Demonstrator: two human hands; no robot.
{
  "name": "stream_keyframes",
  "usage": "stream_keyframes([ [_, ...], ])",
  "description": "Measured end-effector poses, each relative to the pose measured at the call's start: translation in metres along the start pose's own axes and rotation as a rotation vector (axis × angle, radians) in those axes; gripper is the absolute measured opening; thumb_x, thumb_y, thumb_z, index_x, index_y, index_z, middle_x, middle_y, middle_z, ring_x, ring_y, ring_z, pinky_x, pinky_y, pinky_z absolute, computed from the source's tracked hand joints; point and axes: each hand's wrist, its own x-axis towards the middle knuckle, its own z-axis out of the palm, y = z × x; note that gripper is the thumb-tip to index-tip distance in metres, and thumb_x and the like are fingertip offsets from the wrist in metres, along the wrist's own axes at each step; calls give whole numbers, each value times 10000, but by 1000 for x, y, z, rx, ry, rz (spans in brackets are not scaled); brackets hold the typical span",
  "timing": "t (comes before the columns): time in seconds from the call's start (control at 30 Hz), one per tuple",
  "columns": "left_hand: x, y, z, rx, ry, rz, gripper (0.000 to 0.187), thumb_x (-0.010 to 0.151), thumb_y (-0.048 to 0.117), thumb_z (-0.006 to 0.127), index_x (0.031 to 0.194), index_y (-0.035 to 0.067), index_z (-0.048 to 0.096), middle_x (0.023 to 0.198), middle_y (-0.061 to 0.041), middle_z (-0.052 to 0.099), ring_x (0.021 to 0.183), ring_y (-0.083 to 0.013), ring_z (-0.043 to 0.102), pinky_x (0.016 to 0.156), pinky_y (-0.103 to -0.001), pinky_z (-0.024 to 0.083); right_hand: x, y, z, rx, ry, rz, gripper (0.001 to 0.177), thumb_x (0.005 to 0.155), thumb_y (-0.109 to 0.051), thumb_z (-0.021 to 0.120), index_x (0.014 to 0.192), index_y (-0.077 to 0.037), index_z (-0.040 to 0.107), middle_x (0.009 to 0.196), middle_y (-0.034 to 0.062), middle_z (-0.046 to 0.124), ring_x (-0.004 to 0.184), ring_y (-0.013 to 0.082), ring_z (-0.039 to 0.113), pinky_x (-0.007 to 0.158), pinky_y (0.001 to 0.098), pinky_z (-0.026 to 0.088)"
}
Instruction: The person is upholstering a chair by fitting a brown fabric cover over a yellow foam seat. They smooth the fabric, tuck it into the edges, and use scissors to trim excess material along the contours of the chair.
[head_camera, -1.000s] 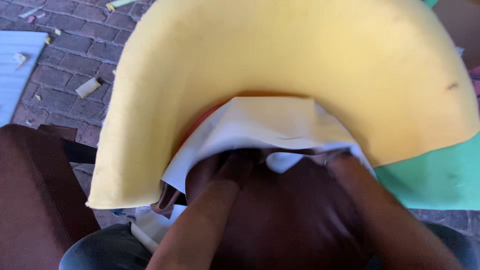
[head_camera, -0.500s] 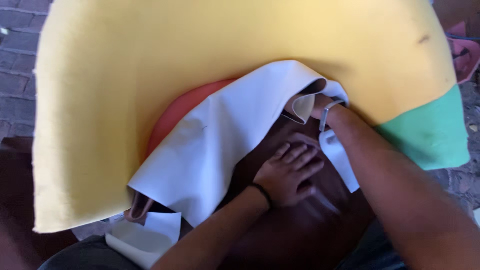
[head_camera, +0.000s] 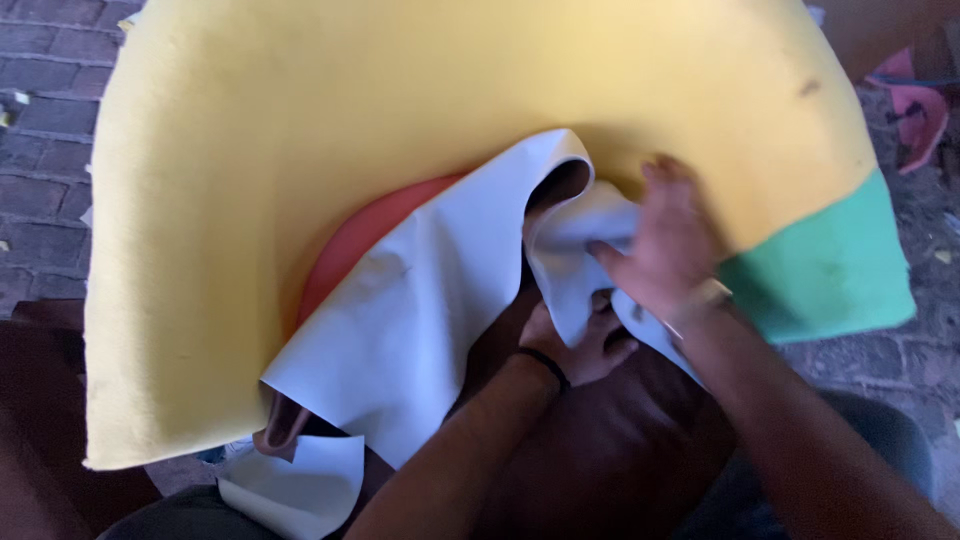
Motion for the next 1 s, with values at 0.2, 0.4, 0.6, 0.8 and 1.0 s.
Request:
stream_keyframes([
  [0.2, 8, 2, 5, 311, 36, 67, 695, 877, 664, 426, 1419, 258, 580, 1494, -26, 539, 1480, -299, 352, 1230, -521, 97, 59, -30, -5, 0, -280, 212, 430, 744, -90, 735, 1173, -118, 739, 919, 212, 743, 849, 430, 713, 828, 535, 573],
  [0.4, -4, -5, 12, 121, 156, 55, 664, 867, 627, 461, 1392, 240, 583, 1477, -56, 550, 1440, -297, 396, 1205, -516, 164, -2, -24, -66, 246, 115, -22, 263, 724, -66, 739, 982, -104, 773, 912, 127, 717, 821, 342, 703, 732, 457, 565],
  [0.6, 19, -46, -35, -68, 215, -97, 638, 885, 588, 472, 1395, 222, 588, 1474, -75, 557, 1432, -305, 413, 1198, -510, 201, -115, -84, -49, 526, 117, -155, 231, 767, -150, 758, 990, -197, 720, 902, 15, 677, 794, 252, 697, 687, 383, 560],
  [0.8, 104, -67, -77, -275, 304, -184, 613, 904, 550, 484, 1397, 203, 593, 1471, -93, 564, 1423, -313, 430, 1190, -505, 238, -113, -89, 4, 325, -385, 80, 887, 826, -511, 714, 1415, 92, 439, 1449, 317, 483, 1307, 457, 469, 1071, 614, 372],
  [1.0, 123, -99, -93, -410, 366, -285, 588, 922, 511, 495, 1400, 185, 598, 1468, -111, 571, 1415, -321, 447, 1182, -499, 275, -57, -60, 50, 89, -434, 66, 909, 865, -580, 612, 1455, 84, 416, 1473, 335, 421, 1393, 469, 411, 1119, 572, 316],
])
